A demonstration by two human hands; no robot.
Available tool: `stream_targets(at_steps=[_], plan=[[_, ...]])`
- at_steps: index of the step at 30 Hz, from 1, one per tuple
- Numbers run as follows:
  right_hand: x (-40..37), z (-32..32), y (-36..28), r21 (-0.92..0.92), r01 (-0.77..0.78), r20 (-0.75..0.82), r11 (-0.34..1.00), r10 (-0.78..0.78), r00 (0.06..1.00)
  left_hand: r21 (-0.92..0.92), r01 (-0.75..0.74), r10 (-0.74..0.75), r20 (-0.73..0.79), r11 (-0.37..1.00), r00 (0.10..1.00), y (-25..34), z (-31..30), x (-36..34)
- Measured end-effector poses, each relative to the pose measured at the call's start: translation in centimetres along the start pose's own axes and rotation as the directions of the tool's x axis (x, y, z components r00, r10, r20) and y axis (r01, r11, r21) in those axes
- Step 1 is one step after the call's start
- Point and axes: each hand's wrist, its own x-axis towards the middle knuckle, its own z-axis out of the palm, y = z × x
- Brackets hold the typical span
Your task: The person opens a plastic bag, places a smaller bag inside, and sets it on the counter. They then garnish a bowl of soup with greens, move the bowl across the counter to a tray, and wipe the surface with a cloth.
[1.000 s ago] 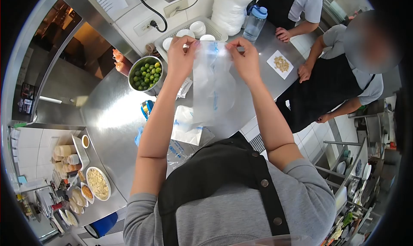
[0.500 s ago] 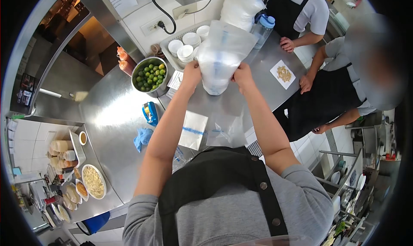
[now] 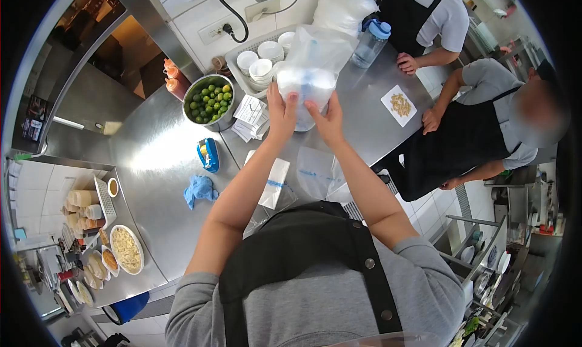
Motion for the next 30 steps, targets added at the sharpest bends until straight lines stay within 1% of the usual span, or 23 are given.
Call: stream_targets(at_steps=[2, 3, 5, 6, 9, 11, 12, 14, 15, 18, 20, 21, 23, 24, 26, 27, 28, 29, 30], plan=[[-0.6, -1.6, 2.5, -0.246, 0.102, 0.049, 0.964, -0.092, 0.994, 0.092, 0.017, -0.022, 0.049, 0.996, 0.999, -1.8, -0.6, -1.1], [-0.7, -2.0, 2.6, -0.227, 0.084, 0.06, 0.97, -0.072, 0.996, 0.138, 0.022, -0.032, 0.069, 0.99, 0.997, -1.9, -1.0, -1.3], [-0.6, -2.5, 2.8, -0.188, 0.055, 0.089, 0.981, -0.039, 0.995, 0.117, 0.063, -0.078, 0.133, 0.991, 0.988, -1.8, -1.8, -1.9], [-0.3, -2.3, 1.8, -0.138, 0.028, 0.093, 0.99, -0.015, 0.996, 0.107, 0.083, -0.1, 0.165, 0.991, 0.981, -1.6, -2.2, -2.0], [1.3, -1.5, -3.0, 0.002, -0.055, 0.094, 0.999, 0.054, 0.994, -0.214, 0.181, -0.136, 0.209, 0.96, 0.968, -1.0, -2.6, -0.9], [2.2, -0.9, -3.8, 0.09, -0.103, 0.071, 0.991, 0.097, 0.993, -0.16, 0.101, -0.077, 0.148, 0.982, 0.986, 0.9, -2.7, 0.9], [2.3, -0.7, -3.6, 0.057, -0.093, 0.056, 0.994, 0.09, 0.994, -0.131, 0.059, -0.044, 0.12, 0.99, 0.992, 1.6, -2.7, 1.6], [2.3, -0.5, -3.0, -0.012, -0.069, 0.025, 0.998, 0.069, 0.997, -0.106, 0.075, -0.063, 0.112, 0.992, 0.992, 2.0, -1.9, 2.3], [2.3, -0.7, -2.5, -0.065, -0.032, 0.016, 0.997, 0.033, 0.999, -0.093, 0.082, -0.072, 0.106, 0.992, 0.992, 2.0, -1.5, 2.5], [1.9, -1.1, -1.1, -0.211, 0.066, 0.006, 0.975, -0.067, 0.998, -0.179, 0.114, -0.103, 0.072, 0.977, 0.992, 0.3, -0.5, 1.1], [0.9, -1.4, -0.7, -0.294, 0.114, 0.019, 0.949, -0.114, 0.993, -0.189, 0.155, -0.143, 0.076, 0.97, 0.987, -0.8, -0.6, 0.0], [0.6, -1.4, -0.5, -0.312, 0.099, 0.009, 0.945, -0.102, 0.995, -0.197, 0.177, -0.165, 0.076, 0.964, 0.983, -1.1, -0.6, -0.4], [-0.3, -1.4, -0.1, -0.347, 0.066, -0.005, 0.936, -0.072, 0.997, -0.175, 0.133, -0.119, 0.088, 0.975, 0.989, -2.0, -0.8, -1.1], [-0.5, -1.5, -0.1, -0.35, 0.079, 0.027, 0.933, -0.075, 0.997, -0.163, 0.113, -0.099, 0.091, 0.98, 0.991, -1.7, -1.0, -1.3], [-0.2, -2.1, 0.0, -0.353, 0.098, 0.093, 0.93, -0.069, 0.993, -0.089, 0.159, -0.145, 0.141, 0.983, 0.979, -1.6, -1.7, -1.2], [-0.5, -2.3, 0.1, -0.392, 0.101, 0.104, 0.914, -0.065, 0.992, -0.051, 0.187, -0.176, 0.167, 0.981, 0.97, -1.7, -2.0, -1.3], [-0.9, -2.6, 0.3, -0.433, 0.104, 0.116, 0.895, -0.059, 0.992, -0.033, 0.153, -0.145, 0.171, 0.988, 0.975, -2.3, -2.1, -1.4], [-1.4, -3.1, 0.3, -0.474, 0.111, 0.129, 0.874, -0.056, 0.99, -0.035, 0.151, -0.146, 0.114, 0.988, 0.983, -2.4, -2.3, -2.6], [-2.4, -3.8, 0.1, -0.51, 0.11, 0.178, 0.853, -0.021, 0.984, -0.037, 0.144, -0.142, 0.055, 0.989, 0.988, -2.4, -2.4, -3.7]])
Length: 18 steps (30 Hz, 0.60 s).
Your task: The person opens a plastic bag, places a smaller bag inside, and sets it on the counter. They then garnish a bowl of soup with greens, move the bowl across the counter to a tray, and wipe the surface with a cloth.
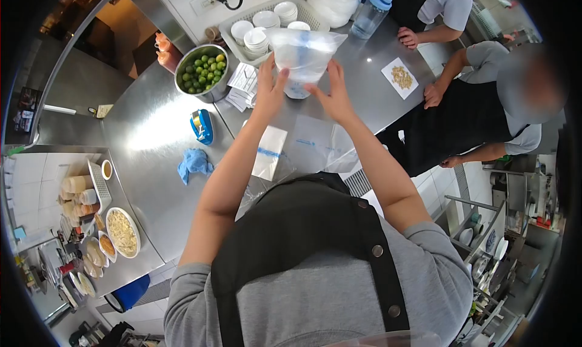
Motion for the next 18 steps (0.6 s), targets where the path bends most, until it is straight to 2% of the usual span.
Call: stream_targets(at_steps=[1, 2, 3, 5, 6, 7, 8, 9, 11, 14, 16, 17, 18], plan=[[-1.4, -0.5, 0.2, -0.029, -0.027, 0.033, 0.999, 0.028, 0.999, 0.0, -0.011, 0.011, -0.059, 1.0, 0.998, 0.3, -0.1, -1.0], [-3.3, -0.8, 0.7, -0.058, -0.051, 0.065, 0.997, 0.055, 0.996, -0.054, 0.156, -0.161, -0.113, 0.986, 0.98, 0.9, -0.5, -3.1], [-5.2, -1.0, 1.4, -0.086, -0.072, 0.098, 0.994, 0.08, 0.992, 0.041, 0.222, -0.217, -0.098, 0.974, 0.971, -0.7, -1.1, -5.2], [-9.2, -1.6, 3.7, -0.427, -0.169, 0.188, 0.888, 0.27, 0.944, 0.227, 0.322, -0.322, -0.039, 0.919, 0.946, -4.7, -2.3, -10.2], [-11.0, -1.8, 4.6, -0.423, -0.134, 0.2, 0.896, 0.237, 0.951, 0.316, 0.349, -0.371, 0.01, 0.882, 0.928, -5.1, -2.7, -12.5], [-12.3, -2.0, 5.1, -0.419, -0.102, 0.208, 0.902, 0.204, 0.956, 0.344, 0.442, -0.492, 0.069, 0.828, 0.868, -3.2, -2.6, -13.7], [-13.3, -2.0, 5.8, -0.415, -0.07, 0.212, 0.907, 0.171, 0.962, 0.33, 0.429, -0.487, 0.118, 0.841, 0.865, -3.5, -2.4, -15.0], [-13.5, -1.8, 6.0, -0.399, -0.067, 0.196, 0.914, 0.156, 0.968, 0.314, 0.414, -0.48, 0.168, 0.854, 0.861, -3.0, -2.0, -15.5], [-14.0, -1.2, 6.1, -0.37, -0.06, 0.157, 0.927, 0.127, 0.979, 0.306, 0.39, -0.436, 0.096, 0.869, 0.895, -2.1, -0.9, -15.7], [-12.2, -0.6, 5.9, -0.001, -0.105, 0.201, 0.994, 0.103, 0.974, 0.37, 0.289, -0.306, -0.013, 0.883, 0.952, -0.4, 0.4, -14.4], [-11.2, -0.3, 4.3, 0.138, -0.243, 0.227, 0.96, 0.208, 0.951, 0.387, 0.271, -0.293, -0.001, 0.881, 0.956, -0.9, 0.2, -13.4], [-10.8, -0.3, 3.7, 0.205, -0.312, 0.245, 0.928, 0.26, 0.934, 0.37, 0.294, -0.335, 0.05, 0.881, 0.941, -1.8, -0.4, -12.8], [-10.4, -0.4, 3.5, 0.178, -0.314, 0.239, 0.933, 0.269, 0.933, 0.353, 0.319, -0.375, 0.103, 0.88, 0.921, -1.7, -0.9, -12.1]])
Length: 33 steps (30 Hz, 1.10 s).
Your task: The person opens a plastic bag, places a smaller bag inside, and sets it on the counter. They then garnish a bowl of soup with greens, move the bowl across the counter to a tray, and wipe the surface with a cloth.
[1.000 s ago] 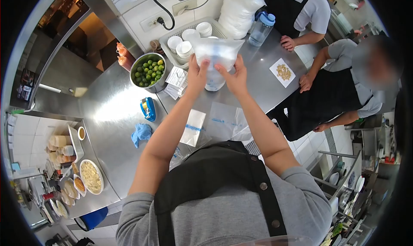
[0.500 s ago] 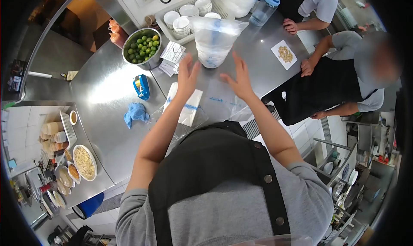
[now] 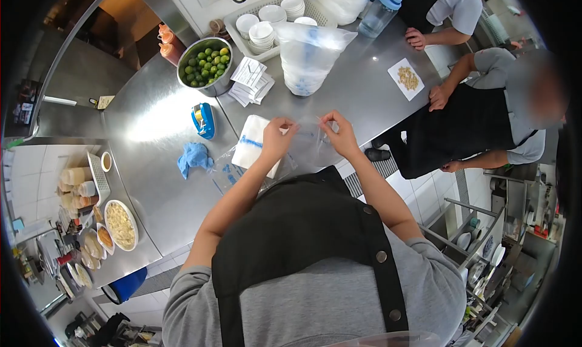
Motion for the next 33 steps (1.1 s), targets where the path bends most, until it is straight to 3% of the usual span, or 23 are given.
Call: stream_targets(at_steps=[2, 6, 11, 14, 17, 18, 20, 24, 26, 27, 29, 30, 33], plan=[[0.7, -0.3, -0.3, -0.055, -0.016, -0.018, 0.998, 0.016, 1.0, -0.102, 0.059, -0.049, 0.091, 0.993, 0.995, 0.5, -1.0, 0.5], [1.6, -1.1, -0.2, 0.094, -0.142, 0.085, 0.985, 0.134, 0.987, -0.335, 0.234, -0.163, 0.228, 0.913, 0.96, 1.7, -2.6, 0.7], [2.4, -2.1, -3.1, 0.138, -0.24, 0.27, 0.961, 0.197, 0.942, -0.549, 0.393, -0.285, 0.274, 0.738, 0.919, 3.0, -4.2, 0.7], [2.9, -3.2, -3.7, -0.038, -0.221, 0.345, 0.975, 0.22, 0.913, -0.566, 0.411, -0.297, 0.286, 0.714, 0.911, 3.3, -5.5, 0.6], [2.3, -2.6, -6.9, -0.208, 0.108, 0.198, 0.972, -0.066, 0.978, -0.517, 0.407, -0.284, 0.302, 0.753, 0.91, 3.3, -5.8, 0.7], [2.3, -2.3, -8.6, -0.184, 0.186, 0.207, 0.965, -0.147, 0.967, -0.494, 0.407, -0.283, 0.309, 0.768, 0.908, 3.3, -5.8, 0.7], [2.4, -1.3, -11.9, -0.133, 0.337, 0.219, 0.932, -0.304, 0.927, -0.449, 0.386, -0.234, 0.357, 0.806, 0.904, 4.3, -5.8, 0.7], [3.1, 0.1, -14.1, -0.344, 0.59, 0.391, 0.73, -0.46, 0.797, -0.342, 0.367, -0.205, 0.426, 0.865, 0.881, 5.7, -6.3, 1.2], [3.5, 0.2, -14.2, -0.468, 0.638, 0.426, 0.611, -0.477, 0.769, -0.32, 0.333, -0.18, 0.425, 0.887, 0.887, 6.1, -7.2, 1.5], [3.6, 0.1, -14.3, -0.477, 0.623, 0.412, 0.62, -0.469, 0.781, -0.31, 0.315, -0.167, 0.422, 0.897, 0.891, 6.3, -7.8, 1.6], [3.9, -0.4, -14.6, -0.489, 0.597, 0.389, 0.636, -0.453, 0.802, -0.338, 0.149, -0.122, 0.102, 0.929, 0.987, 6.6, -8.7, 1.9], [4.0, -0.6, -14.8, -0.49, 0.595, 0.393, 0.637, -0.447, 0.803, -0.332, 0.067, -0.093, -0.062, 0.941, 0.994, 6.9, -8.9, 1.9], [4.0, -1.0, -15.2, -0.493, 0.582, 0.398, 0.647, -0.426, 0.812, -0.015, -0.363, 0.354, -0.19, 0.932, 0.916, 11.3, -10.7, 1.0]])
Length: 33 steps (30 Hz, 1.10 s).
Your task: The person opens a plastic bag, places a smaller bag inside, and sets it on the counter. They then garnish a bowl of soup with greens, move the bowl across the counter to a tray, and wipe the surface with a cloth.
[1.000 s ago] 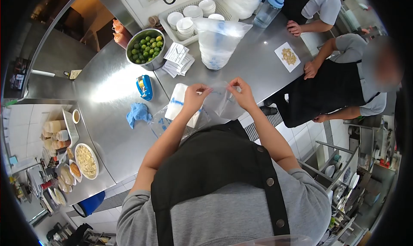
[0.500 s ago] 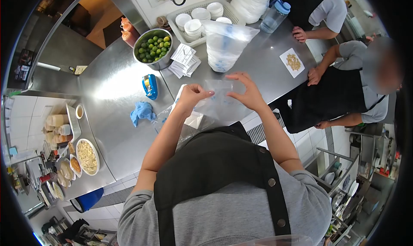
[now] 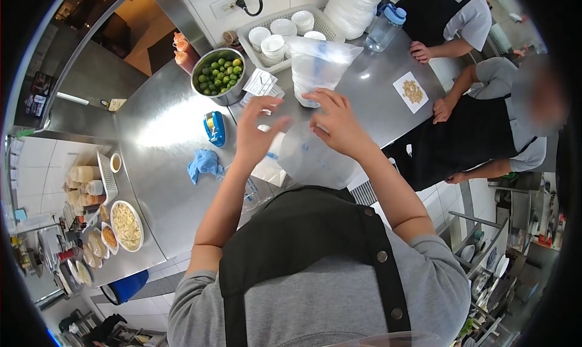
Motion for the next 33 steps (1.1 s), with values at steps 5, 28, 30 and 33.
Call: stream_targets(at_steps=[5, 28, 30, 33], plan=[[0.9, -0.8, -0.5, 0.038, -0.023, 0.023, 0.999, 0.022, 0.999, 0.358, -0.148, -0.074, 0.54, 0.922, 0.839, 4.9, 0.7, -1.6], [0.1, -7.9, 2.1, 0.78, -0.445, 0.315, 0.439, 0.34, 0.886, -0.159, -0.14, 0.2, 0.474, 0.977, 0.858, 6.4, -1.0, 6.0], [0.0, -8.1, 2.7, 0.851, -0.316, 0.192, 0.42, 0.31, 0.931, -0.171, -0.045, 0.125, 0.496, 0.984, 0.859, 6.8, -0.9, 6.5], [1.1, -8.2, 4.5, 0.861, -0.063, -0.089, 0.505, 0.271, 0.958, -0.01, 0.101, -0.076, 0.589, 0.995, 0.805, 6.6, -0.6, 7.9]])
